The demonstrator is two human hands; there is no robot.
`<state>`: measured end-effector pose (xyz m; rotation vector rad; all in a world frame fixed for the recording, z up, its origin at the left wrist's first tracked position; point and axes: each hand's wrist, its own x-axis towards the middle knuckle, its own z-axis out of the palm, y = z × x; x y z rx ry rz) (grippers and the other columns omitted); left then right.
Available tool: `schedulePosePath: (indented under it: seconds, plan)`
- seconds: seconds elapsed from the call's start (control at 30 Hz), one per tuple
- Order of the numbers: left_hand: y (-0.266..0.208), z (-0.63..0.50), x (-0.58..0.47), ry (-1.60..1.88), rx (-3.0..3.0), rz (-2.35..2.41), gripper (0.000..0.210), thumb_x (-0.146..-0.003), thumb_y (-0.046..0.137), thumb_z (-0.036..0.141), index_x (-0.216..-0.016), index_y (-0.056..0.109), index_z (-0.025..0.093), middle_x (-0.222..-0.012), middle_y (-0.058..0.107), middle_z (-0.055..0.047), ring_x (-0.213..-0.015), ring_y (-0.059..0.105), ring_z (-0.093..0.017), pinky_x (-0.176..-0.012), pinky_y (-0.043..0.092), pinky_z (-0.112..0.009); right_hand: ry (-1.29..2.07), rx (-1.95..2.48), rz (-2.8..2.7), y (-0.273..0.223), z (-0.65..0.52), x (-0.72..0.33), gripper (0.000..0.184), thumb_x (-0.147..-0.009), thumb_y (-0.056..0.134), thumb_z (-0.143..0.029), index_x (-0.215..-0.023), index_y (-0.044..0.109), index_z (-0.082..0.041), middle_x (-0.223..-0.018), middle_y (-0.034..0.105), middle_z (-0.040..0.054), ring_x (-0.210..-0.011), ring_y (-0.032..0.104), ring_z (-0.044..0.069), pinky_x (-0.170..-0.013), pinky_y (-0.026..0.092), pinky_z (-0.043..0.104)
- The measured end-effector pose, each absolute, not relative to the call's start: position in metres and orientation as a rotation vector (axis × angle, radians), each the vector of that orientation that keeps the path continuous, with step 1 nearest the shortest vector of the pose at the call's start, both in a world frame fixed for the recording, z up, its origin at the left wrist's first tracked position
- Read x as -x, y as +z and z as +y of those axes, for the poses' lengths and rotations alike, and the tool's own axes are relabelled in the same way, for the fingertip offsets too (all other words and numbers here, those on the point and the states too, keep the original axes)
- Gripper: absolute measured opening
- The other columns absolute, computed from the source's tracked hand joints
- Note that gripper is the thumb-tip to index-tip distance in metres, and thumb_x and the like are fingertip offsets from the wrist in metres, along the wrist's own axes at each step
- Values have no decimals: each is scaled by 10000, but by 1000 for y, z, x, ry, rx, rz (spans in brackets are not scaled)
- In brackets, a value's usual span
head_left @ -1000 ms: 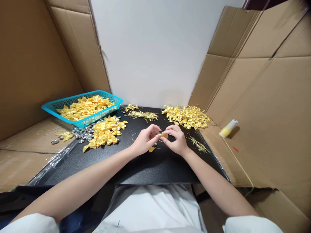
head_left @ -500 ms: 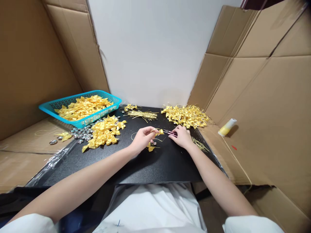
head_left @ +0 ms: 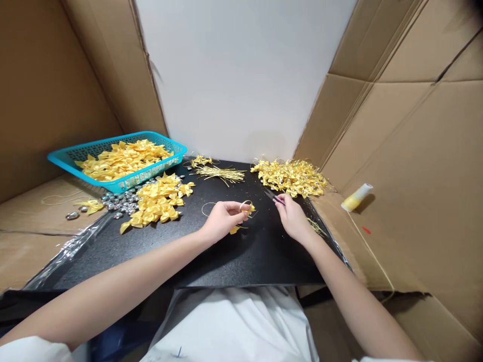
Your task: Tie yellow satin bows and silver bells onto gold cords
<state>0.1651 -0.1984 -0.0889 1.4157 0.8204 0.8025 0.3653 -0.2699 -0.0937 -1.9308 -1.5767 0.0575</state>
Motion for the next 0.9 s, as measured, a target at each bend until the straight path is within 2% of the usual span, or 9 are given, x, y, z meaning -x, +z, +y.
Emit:
schedulePosePath:
  seconds: [0.13, 0.33, 0.9]
  plan:
    - [-91, -202, -166, 843, -1408, 793, 379, -557, 814, 310, -882, 768, 121, -834, 760, -82, -705, 670, -169, -691, 515, -272, -160, 1607, -1628, -103, -301, -351, 155, -923, 513, -323, -979, 583, -196, -896, 706, 60, -737, 690, 165, -660, 516, 235]
    - [-88, -208, -167, 814, -1424, 812, 401, -572, 811, 343, -897, 765, 113, -728, 736, -70, -610, 629, -150, -572, 475, -246, -431, 1503, -1778, -112, -304, -343, 154, -932, 518, -300, -953, 607, -176, -857, 712, 63, -665, 684, 146, -613, 504, 227]
    - [-87, -209, -167, 814, -1398, 789, 380, -582, 797, 319, -901, 760, 118, -736, 730, -66, -598, 607, -134, -568, 464, -239, -479, 1494, -1777, -113, -303, -342, 152, -942, 517, -296, -955, 609, -176, -859, 716, 59, -677, 686, 143, -612, 495, 229]
